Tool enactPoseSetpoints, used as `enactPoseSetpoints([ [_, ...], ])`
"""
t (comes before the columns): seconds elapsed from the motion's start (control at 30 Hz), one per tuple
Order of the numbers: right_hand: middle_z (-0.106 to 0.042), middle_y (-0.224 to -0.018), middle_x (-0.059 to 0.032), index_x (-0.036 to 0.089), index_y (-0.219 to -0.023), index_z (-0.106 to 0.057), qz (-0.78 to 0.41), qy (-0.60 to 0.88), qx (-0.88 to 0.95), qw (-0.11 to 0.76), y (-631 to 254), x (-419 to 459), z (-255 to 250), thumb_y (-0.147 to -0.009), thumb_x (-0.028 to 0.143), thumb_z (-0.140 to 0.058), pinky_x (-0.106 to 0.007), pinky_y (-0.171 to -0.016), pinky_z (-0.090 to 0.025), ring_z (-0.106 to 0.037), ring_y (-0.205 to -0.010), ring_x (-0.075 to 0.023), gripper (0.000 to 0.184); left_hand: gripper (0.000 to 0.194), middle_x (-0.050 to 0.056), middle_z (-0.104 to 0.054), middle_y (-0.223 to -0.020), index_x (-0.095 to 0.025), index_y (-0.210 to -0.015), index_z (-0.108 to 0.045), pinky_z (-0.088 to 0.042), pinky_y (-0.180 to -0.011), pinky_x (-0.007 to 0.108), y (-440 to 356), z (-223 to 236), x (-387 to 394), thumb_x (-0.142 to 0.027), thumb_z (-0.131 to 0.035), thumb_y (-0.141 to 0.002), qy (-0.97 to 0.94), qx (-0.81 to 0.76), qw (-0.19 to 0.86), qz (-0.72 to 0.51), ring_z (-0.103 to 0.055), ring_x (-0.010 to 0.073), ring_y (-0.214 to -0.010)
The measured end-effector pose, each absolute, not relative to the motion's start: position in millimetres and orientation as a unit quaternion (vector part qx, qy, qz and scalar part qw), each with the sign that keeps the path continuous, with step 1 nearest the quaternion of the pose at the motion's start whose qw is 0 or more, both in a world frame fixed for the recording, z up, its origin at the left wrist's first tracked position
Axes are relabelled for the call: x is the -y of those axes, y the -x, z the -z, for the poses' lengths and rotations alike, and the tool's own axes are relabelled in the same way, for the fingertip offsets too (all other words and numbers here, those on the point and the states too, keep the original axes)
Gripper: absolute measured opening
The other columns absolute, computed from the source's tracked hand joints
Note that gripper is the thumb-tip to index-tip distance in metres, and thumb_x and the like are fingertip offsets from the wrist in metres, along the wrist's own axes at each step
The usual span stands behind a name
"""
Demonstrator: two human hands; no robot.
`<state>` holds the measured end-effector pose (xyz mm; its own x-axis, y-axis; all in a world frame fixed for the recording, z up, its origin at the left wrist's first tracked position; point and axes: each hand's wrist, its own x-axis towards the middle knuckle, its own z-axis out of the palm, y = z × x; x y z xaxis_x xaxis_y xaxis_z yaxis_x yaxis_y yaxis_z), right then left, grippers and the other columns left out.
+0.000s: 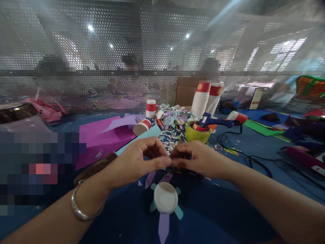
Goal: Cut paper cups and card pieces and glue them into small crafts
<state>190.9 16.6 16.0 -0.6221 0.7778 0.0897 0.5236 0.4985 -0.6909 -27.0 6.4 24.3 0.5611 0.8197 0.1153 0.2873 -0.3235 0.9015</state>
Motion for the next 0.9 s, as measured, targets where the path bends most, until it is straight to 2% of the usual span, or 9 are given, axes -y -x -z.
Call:
enactPoseSetpoints([
  [0.1,-0.062,-0.070,0.0001,0.016,-0.085,-0.068,-0.256,0.415,0.837,0.249,-198,-19,-20,-0.091,0.029,-0.054,-0.024,-0.056,-0.038,-0.053,-0.063,-0.0129,0.019,0.018,-0.002,-0.061,-0.087,-0.021,-0.084,-0.067,-0.043,-0.077,0.029,29,-37,3,-0.036,-0.076,-0.076,-0.832,-0.321,0.419,-0.169,-0.057,0.0147,-0.084],
  [0.17,-0.061,-0.069,-0.0002,0.016,-0.084,-0.067,-0.211,0.438,0.838,0.247,-206,-22,-23,-0.091,0.030,-0.053,-0.024,-0.055,-0.037,-0.052,-0.062,-0.0132,0.020,0.018,-0.002,-0.061,-0.093,-0.023,-0.087,-0.070,-0.043,-0.083,0.029,29,-41,8,-0.032,-0.078,-0.073,-0.858,-0.301,0.403,-0.105,-0.058,0.0158,-0.092],
  [0.3,-0.065,-0.073,-0.0026,0.016,-0.081,-0.066,-0.138,0.455,0.873,0.107,-225,-29,-27,-0.088,0.022,-0.054,-0.027,-0.058,-0.038,-0.057,-0.064,-0.0154,0.016,0.019,-0.002,-0.062,-0.094,-0.023,-0.087,-0.068,-0.043,-0.079,0.029,24,-38,12,-0.025,-0.078,-0.071,-0.883,-0.309,0.352,-0.022,-0.057,0.0174,-0.093],
  [0.37,-0.067,-0.079,-0.0052,0.016,-0.080,-0.066,-0.101,0.450,0.887,0.037,-233,-31,-26,-0.087,0.016,-0.053,-0.029,-0.064,-0.040,-0.060,-0.071,-0.0180,0.015,0.019,-0.002,-0.061,-0.091,-0.021,-0.083,-0.066,-0.042,-0.077,0.029,22,-35,13,-0.025,-0.079,-0.070,-0.891,-0.317,0.326,-0.010,-0.056,0.0180,-0.092],
  [0.47,-0.068,-0.088,-0.0074,0.016,-0.084,-0.066,-0.081,0.431,0.899,-0.010,-241,-33,-22,-0.082,0.006,-0.049,-0.031,-0.073,-0.043,-0.061,-0.082,-0.0204,0.020,0.023,-0.002,-0.058,-0.092,-0.022,-0.085,-0.064,-0.043,-0.071,0.027,20,-33,14,-0.025,-0.080,-0.068,-0.882,-0.335,0.332,-0.014,-0.057,0.0162,-0.086],
  [0.57,-0.065,-0.088,-0.0069,0.016,-0.084,-0.066,-0.086,0.411,0.907,-0.011,-246,-34,-20,-0.076,0.000,-0.047,-0.030,-0.076,-0.044,-0.060,-0.082,-0.0193,0.026,0.033,-0.002,-0.056,-0.097,-0.024,-0.093,-0.063,-0.044,-0.068,0.027,23,-34,13,-0.031,-0.080,-0.066,-0.865,-0.359,0.350,-0.027,-0.056,0.0158,-0.082],
  [0.73,-0.062,-0.090,-0.0073,0.016,-0.085,-0.066,-0.053,0.405,0.913,0.005,-254,-33,-15,-0.071,-0.006,-0.044,-0.031,-0.076,-0.043,-0.060,-0.083,-0.0192,0.035,0.052,0.000,-0.060,-0.099,-0.026,-0.107,-0.063,-0.042,-0.072,0.030,29,-34,6,-0.037,-0.083,-0.060,-0.865,-0.364,0.343,-0.051,-0.056,0.0194,-0.085],
  [0.9,-0.059,-0.090,-0.0078,0.016,-0.085,-0.065,-0.002,0.405,0.914,0.009,-253,-30,-12,-0.070,-0.009,-0.042,-0.030,-0.073,-0.044,-0.060,-0.081,-0.0196,0.036,0.055,0.002,-0.061,-0.105,-0.026,-0.109,-0.063,-0.042,-0.077,0.033,29,-29,6,-0.032,-0.084,-0.059,-0.878,-0.352,0.320,-0.045,-0.058,0.0229,-0.092],
])
